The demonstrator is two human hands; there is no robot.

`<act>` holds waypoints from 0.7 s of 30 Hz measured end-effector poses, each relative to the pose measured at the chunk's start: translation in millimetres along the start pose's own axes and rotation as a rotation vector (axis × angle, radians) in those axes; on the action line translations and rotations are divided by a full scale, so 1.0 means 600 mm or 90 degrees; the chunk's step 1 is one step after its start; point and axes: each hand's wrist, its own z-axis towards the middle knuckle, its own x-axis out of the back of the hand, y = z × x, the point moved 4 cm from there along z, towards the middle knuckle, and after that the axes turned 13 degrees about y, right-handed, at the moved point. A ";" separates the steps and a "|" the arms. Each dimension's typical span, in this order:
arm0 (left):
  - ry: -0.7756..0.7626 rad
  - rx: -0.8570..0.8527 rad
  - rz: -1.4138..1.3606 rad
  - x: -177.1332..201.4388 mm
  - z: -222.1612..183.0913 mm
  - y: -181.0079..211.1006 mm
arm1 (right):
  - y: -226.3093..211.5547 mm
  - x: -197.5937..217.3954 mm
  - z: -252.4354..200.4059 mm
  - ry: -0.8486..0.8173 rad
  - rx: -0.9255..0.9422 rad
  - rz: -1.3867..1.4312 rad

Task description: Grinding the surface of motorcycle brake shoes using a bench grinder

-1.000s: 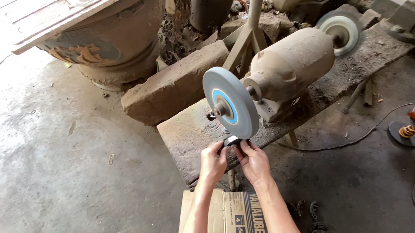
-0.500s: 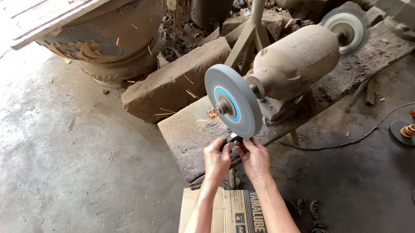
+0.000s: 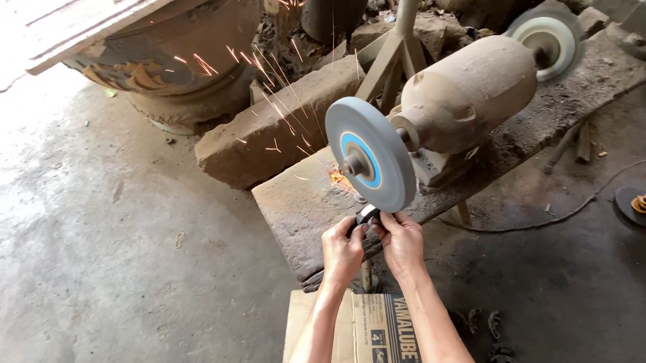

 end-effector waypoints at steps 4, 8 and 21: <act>0.030 0.005 0.009 0.044 0.005 0.005 | -0.030 -0.054 -0.064 -0.063 -0.029 -0.035; 0.036 -0.009 -0.021 0.060 0.009 0.000 | 0.010 -0.029 -0.043 -0.086 -0.070 -0.044; -0.085 0.279 -0.187 -0.049 0.010 -0.021 | -0.038 0.037 -0.032 0.081 -0.050 0.064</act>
